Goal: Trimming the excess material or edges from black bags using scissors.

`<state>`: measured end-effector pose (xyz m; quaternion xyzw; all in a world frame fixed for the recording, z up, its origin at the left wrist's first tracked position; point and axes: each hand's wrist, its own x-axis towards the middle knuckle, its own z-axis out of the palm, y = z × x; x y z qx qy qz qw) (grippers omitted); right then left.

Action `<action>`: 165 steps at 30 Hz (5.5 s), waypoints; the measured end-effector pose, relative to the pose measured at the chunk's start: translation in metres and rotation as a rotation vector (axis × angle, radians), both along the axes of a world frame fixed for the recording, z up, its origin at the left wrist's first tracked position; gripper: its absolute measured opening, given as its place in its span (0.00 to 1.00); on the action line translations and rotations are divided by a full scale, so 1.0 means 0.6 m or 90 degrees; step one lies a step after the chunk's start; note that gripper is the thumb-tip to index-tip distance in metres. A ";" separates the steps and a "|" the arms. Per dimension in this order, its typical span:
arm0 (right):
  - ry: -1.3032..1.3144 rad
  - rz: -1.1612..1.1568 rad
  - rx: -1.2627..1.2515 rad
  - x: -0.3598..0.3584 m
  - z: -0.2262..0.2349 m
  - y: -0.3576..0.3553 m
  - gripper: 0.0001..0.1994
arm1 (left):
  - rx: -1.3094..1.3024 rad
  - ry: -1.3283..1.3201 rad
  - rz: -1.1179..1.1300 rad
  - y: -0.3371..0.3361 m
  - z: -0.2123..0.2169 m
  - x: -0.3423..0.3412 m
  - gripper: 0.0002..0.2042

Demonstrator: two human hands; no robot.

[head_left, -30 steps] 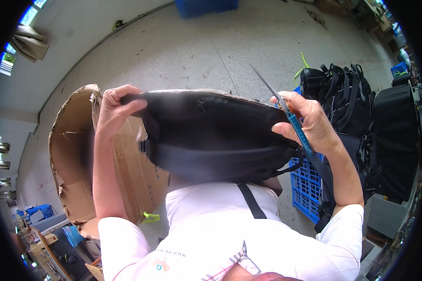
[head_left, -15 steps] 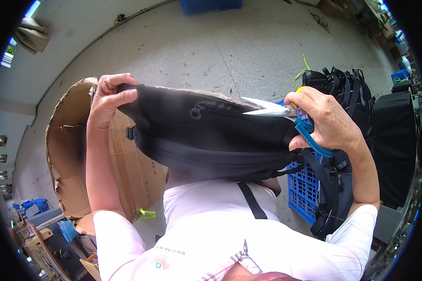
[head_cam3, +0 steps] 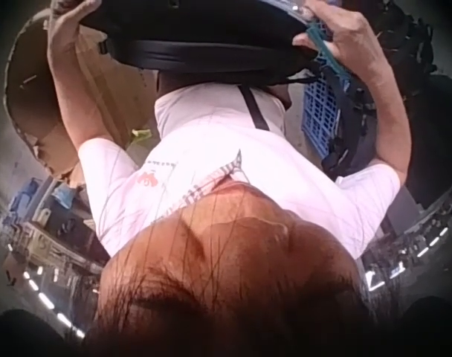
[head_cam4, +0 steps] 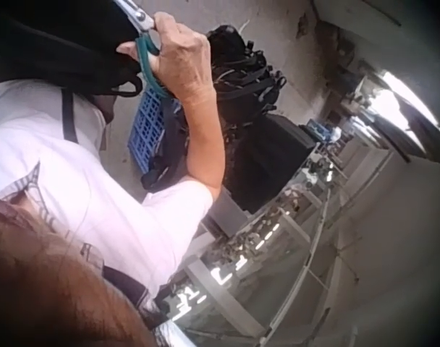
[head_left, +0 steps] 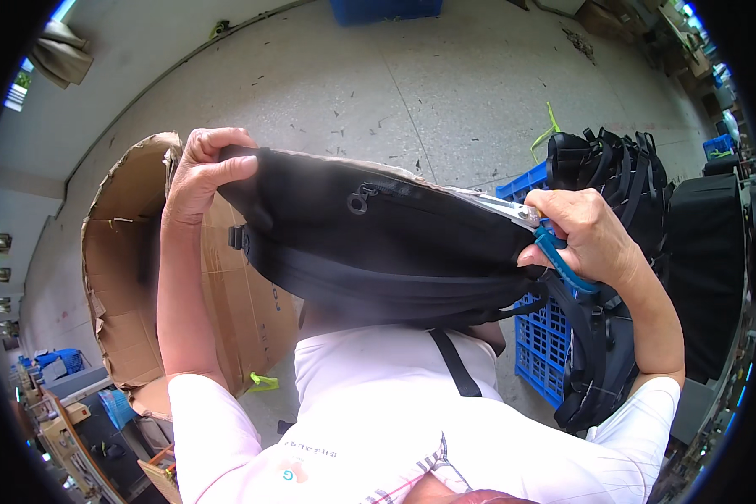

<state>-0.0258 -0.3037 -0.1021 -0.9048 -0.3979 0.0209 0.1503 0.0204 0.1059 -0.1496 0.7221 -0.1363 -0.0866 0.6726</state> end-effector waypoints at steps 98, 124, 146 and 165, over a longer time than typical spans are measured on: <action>-0.044 0.061 -0.038 0.045 0.022 0.209 0.26 | -0.286 0.065 0.056 0.037 -0.066 -0.079 0.14; 0.011 0.101 0.046 0.063 -0.006 0.243 0.31 | -0.222 0.071 0.089 0.030 -0.054 -0.082 0.16; 0.038 0.070 0.027 0.064 0.010 0.255 0.32 | -0.227 0.042 0.094 0.023 -0.049 -0.089 0.14; 0.169 0.065 0.072 0.092 0.034 0.298 0.36 | -0.192 -0.060 0.009 0.001 -0.020 -0.088 0.14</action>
